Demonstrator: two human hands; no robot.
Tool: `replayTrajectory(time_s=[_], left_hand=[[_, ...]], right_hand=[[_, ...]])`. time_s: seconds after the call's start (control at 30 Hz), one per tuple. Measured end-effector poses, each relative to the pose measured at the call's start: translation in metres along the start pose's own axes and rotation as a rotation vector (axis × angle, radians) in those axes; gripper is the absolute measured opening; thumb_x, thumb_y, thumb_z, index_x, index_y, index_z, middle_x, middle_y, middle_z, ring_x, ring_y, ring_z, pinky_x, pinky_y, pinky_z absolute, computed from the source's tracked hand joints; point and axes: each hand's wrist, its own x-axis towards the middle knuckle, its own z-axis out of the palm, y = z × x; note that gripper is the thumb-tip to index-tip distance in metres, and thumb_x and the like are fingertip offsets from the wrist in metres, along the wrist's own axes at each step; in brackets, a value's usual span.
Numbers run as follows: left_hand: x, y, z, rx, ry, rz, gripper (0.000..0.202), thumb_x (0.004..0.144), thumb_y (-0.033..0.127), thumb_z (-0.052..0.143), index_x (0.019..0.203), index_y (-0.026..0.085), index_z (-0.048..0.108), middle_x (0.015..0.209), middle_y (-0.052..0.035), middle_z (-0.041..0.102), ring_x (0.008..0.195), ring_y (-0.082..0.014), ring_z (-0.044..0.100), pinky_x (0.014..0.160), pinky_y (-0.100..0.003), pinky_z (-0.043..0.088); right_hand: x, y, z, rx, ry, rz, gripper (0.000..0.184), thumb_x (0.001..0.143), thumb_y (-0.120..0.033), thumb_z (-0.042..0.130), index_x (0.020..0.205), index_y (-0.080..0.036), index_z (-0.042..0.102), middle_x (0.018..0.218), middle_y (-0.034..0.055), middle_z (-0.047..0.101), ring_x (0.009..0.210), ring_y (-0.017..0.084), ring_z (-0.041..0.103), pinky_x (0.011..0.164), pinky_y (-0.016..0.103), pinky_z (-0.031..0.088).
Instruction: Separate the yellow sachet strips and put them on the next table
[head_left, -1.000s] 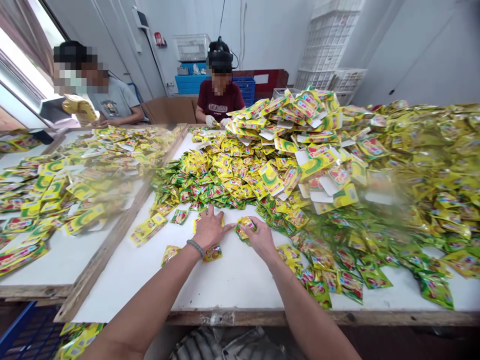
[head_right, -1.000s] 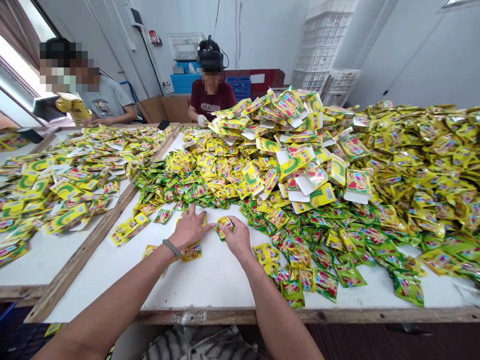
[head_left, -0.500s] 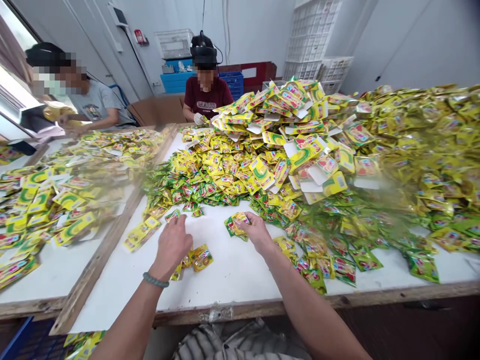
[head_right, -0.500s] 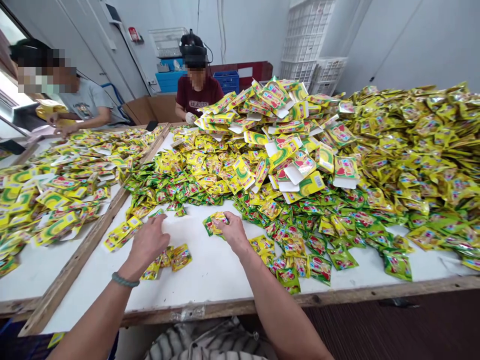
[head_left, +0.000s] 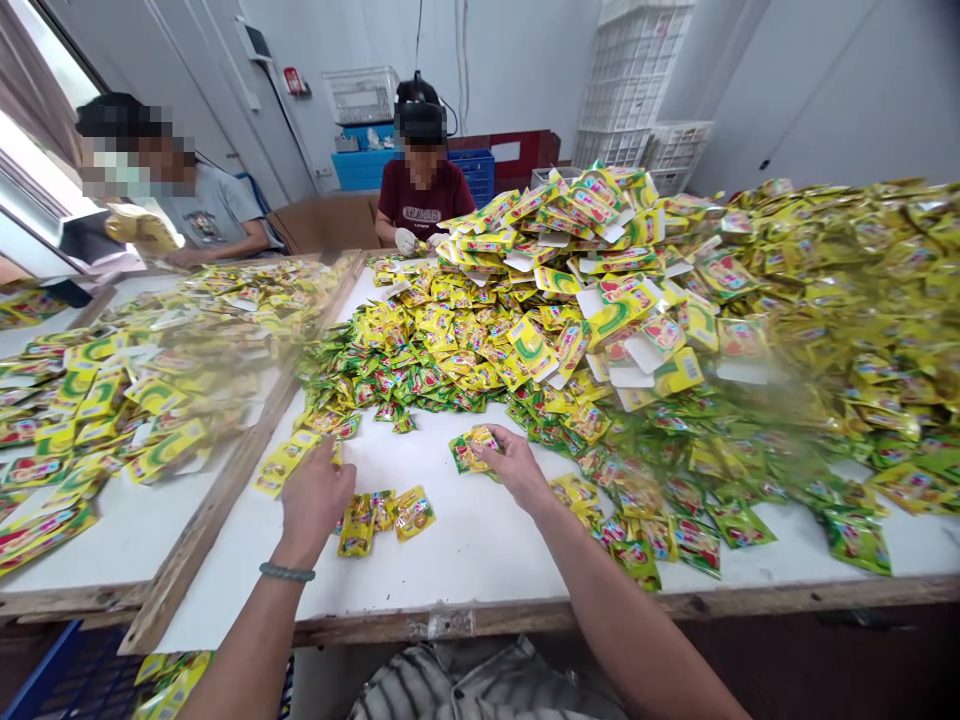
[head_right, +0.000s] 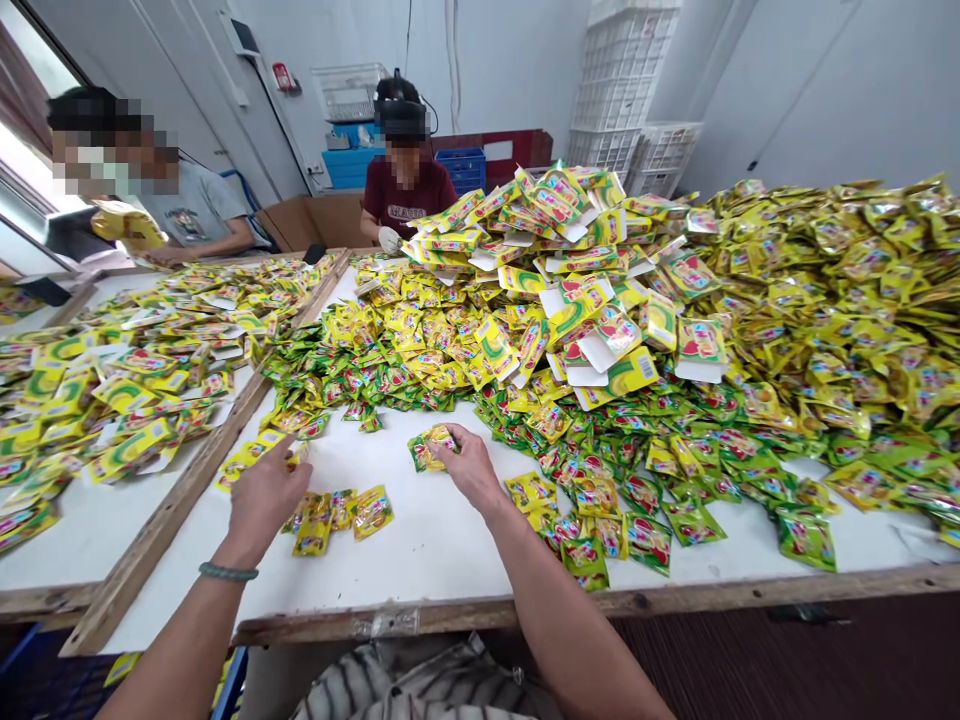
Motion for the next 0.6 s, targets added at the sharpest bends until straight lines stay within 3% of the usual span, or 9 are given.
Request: replayTrajectory(time_s=[0.07, 0.13, 0.23, 0.3, 0.47, 0.6], left_hand=[[-0.002, -0.007, -0.008, -0.225, 0.113, -0.045, 0.046, 0.086, 0.034, 0.043, 0.125, 0.016, 0.057, 0.105, -0.0148, 0.067, 0.097, -0.0326, 0.062, 0.084, -0.044, 0.046], [-0.005, -0.009, -0.010, -0.614, 0.149, -0.116, 0.041, 0.084, 0.041, 0.048, 0.117, 0.020, 0.060, 0.096, -0.0080, 0.068, 0.089, -0.0267, 0.064, 0.080, -0.040, 0.050], [-0.015, 0.002, -0.003, -1.285, -0.014, -0.245, 0.034, 0.077, 0.043, 0.061, 0.103, 0.022, 0.060, 0.091, -0.0016, 0.067, 0.080, -0.0194, 0.065, 0.069, -0.033, 0.054], [-0.025, 0.017, 0.008, -1.558, -0.164, -0.319, 0.028, 0.073, 0.038, 0.068, 0.095, 0.022, 0.059, 0.091, -0.0007, 0.067, 0.079, -0.0178, 0.065, 0.067, -0.031, 0.056], [-0.047, 0.047, 0.027, -1.798, -0.341, -0.369, 0.027, 0.072, 0.033, 0.074, 0.093, 0.022, 0.062, 0.101, -0.0013, 0.069, 0.084, -0.0170, 0.066, 0.066, -0.028, 0.057], [-0.046, 0.048, 0.025, -1.615, -0.476, -0.276, 0.044, 0.064, 0.032, 0.081, 0.103, 0.021, 0.064, 0.094, -0.0014, 0.072, 0.071, -0.0123, 0.066, 0.060, -0.021, 0.053]], right_hand=[[-0.001, -0.002, 0.001, 0.006, -0.030, 0.015, 0.033, 0.070, -0.040, 0.072, 0.093, -0.019, 0.067, 0.088, 0.0041, 0.071, 0.077, 0.019, 0.066, 0.074, 0.032, 0.053], [-0.001, -0.004, 0.003, 0.055, -0.061, 0.048, 0.034, 0.068, -0.042, 0.074, 0.092, -0.018, 0.067, 0.086, 0.0045, 0.071, 0.076, 0.020, 0.066, 0.073, 0.033, 0.054], [-0.002, -0.006, 0.007, 0.113, -0.051, 0.046, 0.037, 0.066, -0.043, 0.075, 0.091, -0.018, 0.065, 0.086, 0.0046, 0.071, 0.076, 0.020, 0.066, 0.075, 0.034, 0.054], [-0.001, -0.005, 0.008, 0.107, -0.011, 0.008, 0.037, 0.067, -0.044, 0.074, 0.092, -0.019, 0.064, 0.089, 0.0045, 0.071, 0.079, 0.020, 0.066, 0.077, 0.034, 0.054], [0.001, 0.000, 0.004, 0.035, 0.028, 0.012, 0.033, 0.067, -0.043, 0.071, 0.089, -0.019, 0.064, 0.084, 0.0034, 0.071, 0.078, 0.020, 0.065, 0.074, 0.033, 0.053], [0.001, 0.001, 0.003, -0.084, 0.043, -0.002, 0.028, 0.067, -0.040, 0.070, 0.086, -0.019, 0.066, 0.083, 0.0020, 0.070, 0.077, 0.019, 0.064, 0.072, 0.031, 0.052]])
